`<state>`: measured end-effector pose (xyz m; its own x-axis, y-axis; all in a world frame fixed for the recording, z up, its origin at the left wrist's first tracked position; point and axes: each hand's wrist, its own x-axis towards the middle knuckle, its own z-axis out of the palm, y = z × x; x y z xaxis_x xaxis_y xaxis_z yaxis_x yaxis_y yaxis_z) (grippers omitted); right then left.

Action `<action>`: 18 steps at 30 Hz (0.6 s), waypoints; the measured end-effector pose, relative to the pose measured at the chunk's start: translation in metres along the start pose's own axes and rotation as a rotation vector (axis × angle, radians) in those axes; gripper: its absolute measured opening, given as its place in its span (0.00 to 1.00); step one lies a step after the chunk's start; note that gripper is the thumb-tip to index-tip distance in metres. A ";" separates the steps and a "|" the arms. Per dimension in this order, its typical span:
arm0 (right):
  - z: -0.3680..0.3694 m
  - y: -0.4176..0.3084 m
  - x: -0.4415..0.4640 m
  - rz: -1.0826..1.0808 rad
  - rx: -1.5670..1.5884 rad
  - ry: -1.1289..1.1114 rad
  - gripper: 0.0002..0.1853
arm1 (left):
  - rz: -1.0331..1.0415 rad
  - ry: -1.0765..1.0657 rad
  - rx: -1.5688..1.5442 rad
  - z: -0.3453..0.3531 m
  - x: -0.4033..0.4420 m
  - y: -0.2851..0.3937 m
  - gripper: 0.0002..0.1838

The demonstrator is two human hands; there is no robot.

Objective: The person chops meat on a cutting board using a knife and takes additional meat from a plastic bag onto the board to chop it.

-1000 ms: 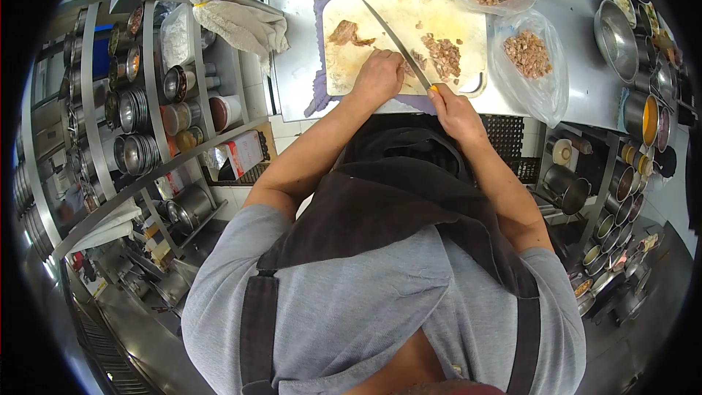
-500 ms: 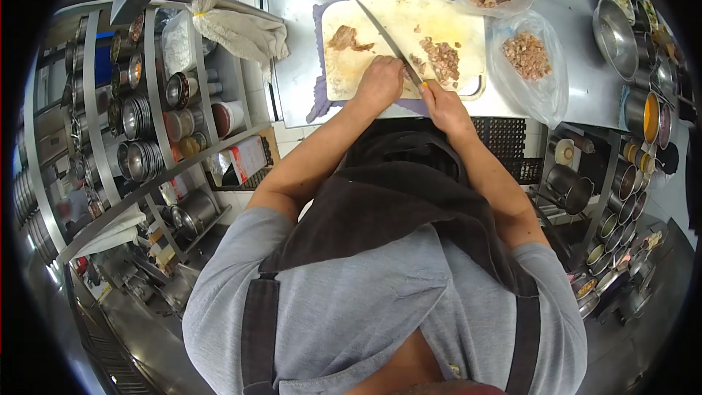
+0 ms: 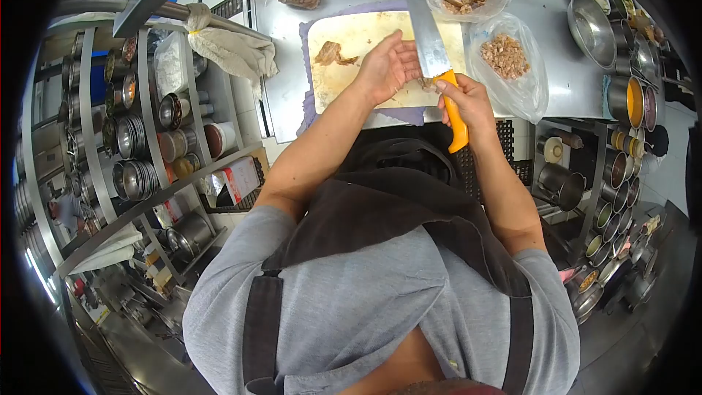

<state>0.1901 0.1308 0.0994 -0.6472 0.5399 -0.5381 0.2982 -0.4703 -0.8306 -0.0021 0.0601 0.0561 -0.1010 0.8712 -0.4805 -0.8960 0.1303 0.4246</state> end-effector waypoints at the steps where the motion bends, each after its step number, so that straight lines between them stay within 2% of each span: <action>1: -0.009 0.010 0.002 -0.047 -0.092 0.062 0.16 | -0.028 0.029 0.024 -0.005 0.005 -0.004 0.24; 2: -0.019 0.018 0.004 -0.093 -0.185 0.125 0.17 | -0.015 0.100 0.127 -0.011 0.010 -0.009 0.19; 3: -0.027 0.019 -0.002 -0.095 -0.186 0.131 0.17 | -0.017 0.094 0.128 -0.015 0.013 -0.014 0.19; 5: -0.042 0.025 -0.021 -0.152 -0.595 0.301 0.19 | 0.346 0.275 1.154 -0.025 0.018 -0.026 0.12; 6: -0.053 0.037 -0.026 -0.127 -0.748 0.335 0.20 | 0.574 0.199 1.313 -0.032 0.022 -0.037 0.09; 7: -0.060 0.049 -0.032 -0.128 -0.752 0.338 0.20 | 0.577 0.196 1.309 -0.030 0.022 -0.041 0.09; 9: -0.067 0.066 -0.045 -0.329 -0.979 0.417 0.19 | 0.995 -0.154 1.854 -0.025 0.020 -0.051 0.12; 10: -0.066 0.067 -0.051 -0.259 -1.007 0.418 0.18 | 0.946 -0.174 1.951 -0.017 0.014 -0.060 0.14; 13: -0.059 0.076 -0.057 -0.249 -1.089 0.466 0.18 | 1.005 -0.203 2.089 -0.017 0.021 -0.076 0.14; 18: -0.043 0.081 -0.054 -0.275 -1.087 0.396 0.17 | 1.133 -0.116 1.973 -0.041 0.034 -0.067 0.12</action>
<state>0.2795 0.0942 0.0554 -0.5780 0.7979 -0.1711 0.7455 0.4310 -0.5084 0.0368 0.0616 -0.0198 -0.0092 0.9065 0.4222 0.8904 -0.1847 0.4160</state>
